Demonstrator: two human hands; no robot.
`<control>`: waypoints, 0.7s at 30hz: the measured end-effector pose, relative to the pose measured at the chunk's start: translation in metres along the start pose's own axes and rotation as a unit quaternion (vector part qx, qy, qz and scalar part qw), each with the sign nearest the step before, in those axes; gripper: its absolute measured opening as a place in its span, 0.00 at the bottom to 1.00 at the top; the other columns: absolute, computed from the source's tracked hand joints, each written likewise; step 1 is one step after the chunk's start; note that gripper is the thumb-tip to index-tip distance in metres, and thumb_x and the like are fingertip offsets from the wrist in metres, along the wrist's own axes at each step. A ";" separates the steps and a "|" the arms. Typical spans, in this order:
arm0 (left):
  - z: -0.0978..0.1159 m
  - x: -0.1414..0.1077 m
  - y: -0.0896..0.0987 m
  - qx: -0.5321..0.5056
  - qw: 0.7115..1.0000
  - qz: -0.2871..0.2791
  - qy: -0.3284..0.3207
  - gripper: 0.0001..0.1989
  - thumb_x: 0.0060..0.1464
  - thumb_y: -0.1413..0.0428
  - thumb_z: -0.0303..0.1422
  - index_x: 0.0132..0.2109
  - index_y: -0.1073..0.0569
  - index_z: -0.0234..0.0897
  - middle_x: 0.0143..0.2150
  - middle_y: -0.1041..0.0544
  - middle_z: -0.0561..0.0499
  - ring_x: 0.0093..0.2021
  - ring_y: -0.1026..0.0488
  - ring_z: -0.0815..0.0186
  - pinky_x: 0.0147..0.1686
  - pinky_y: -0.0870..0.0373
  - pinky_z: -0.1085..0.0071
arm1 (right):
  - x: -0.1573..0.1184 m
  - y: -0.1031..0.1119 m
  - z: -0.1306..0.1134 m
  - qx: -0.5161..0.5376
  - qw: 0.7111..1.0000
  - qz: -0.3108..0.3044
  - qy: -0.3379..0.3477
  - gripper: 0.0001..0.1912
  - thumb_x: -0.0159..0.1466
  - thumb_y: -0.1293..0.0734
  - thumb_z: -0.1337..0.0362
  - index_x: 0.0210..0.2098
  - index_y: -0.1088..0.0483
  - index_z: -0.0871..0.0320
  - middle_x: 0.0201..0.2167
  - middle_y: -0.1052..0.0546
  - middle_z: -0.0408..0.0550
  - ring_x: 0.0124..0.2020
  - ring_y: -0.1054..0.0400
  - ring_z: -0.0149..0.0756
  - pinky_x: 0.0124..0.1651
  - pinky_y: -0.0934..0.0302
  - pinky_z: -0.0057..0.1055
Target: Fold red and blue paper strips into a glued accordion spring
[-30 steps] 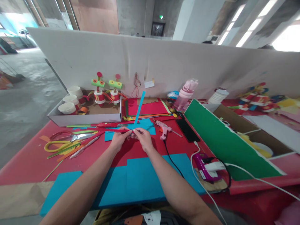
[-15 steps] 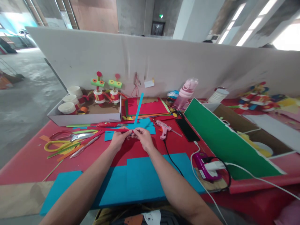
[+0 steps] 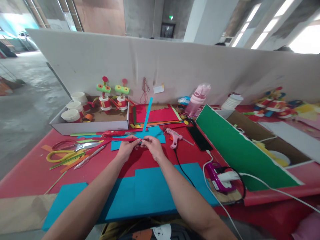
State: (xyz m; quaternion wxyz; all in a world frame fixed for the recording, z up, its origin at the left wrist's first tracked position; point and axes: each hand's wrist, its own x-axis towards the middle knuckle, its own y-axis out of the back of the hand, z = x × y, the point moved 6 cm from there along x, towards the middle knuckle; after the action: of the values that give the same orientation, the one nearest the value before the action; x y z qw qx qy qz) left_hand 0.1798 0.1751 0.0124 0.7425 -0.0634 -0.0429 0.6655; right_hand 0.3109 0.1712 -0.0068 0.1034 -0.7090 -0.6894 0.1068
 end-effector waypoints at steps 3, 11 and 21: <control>-0.001 0.000 -0.001 0.004 1.000 -0.005 -0.002 0.14 0.41 0.35 0.39 0.30 0.29 0.35 0.19 0.29 0.55 0.19 0.34 0.71 0.21 0.38 0.75 | 0.000 -0.001 -0.001 -0.017 1.000 -0.009 0.016 0.14 0.48 0.28 0.57 0.29 0.31 0.58 0.23 0.28 0.39 0.24 0.32 0.29 0.33 0.32 0.29; -0.002 0.002 0.000 -0.008 1.000 -0.009 0.000 0.14 0.40 0.35 0.39 0.30 0.27 0.34 0.21 0.26 0.52 0.20 0.33 0.71 0.22 0.37 0.74 | -0.002 -0.002 -0.006 -0.024 0.999 -0.009 0.037 0.14 0.47 0.28 0.61 0.31 0.32 0.57 0.24 0.28 0.39 0.25 0.32 0.29 0.32 0.32 0.28; -0.007 0.003 0.001 0.020 1.000 -0.011 -0.015 0.13 0.43 0.36 0.40 0.28 0.24 0.32 0.21 0.26 0.51 0.21 0.33 0.70 0.23 0.36 0.74 | 0.000 0.000 -0.002 -0.030 0.999 0.023 0.029 0.13 0.50 0.29 0.56 0.28 0.30 0.58 0.21 0.26 0.41 0.24 0.30 0.32 0.32 0.34 0.29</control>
State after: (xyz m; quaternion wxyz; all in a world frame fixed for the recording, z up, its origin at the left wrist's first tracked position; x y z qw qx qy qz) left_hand 0.1806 0.1783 0.0052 0.7503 -0.0379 -0.0413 0.6587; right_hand 0.3116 0.1708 -0.0048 0.0996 -0.7300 -0.6728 0.0678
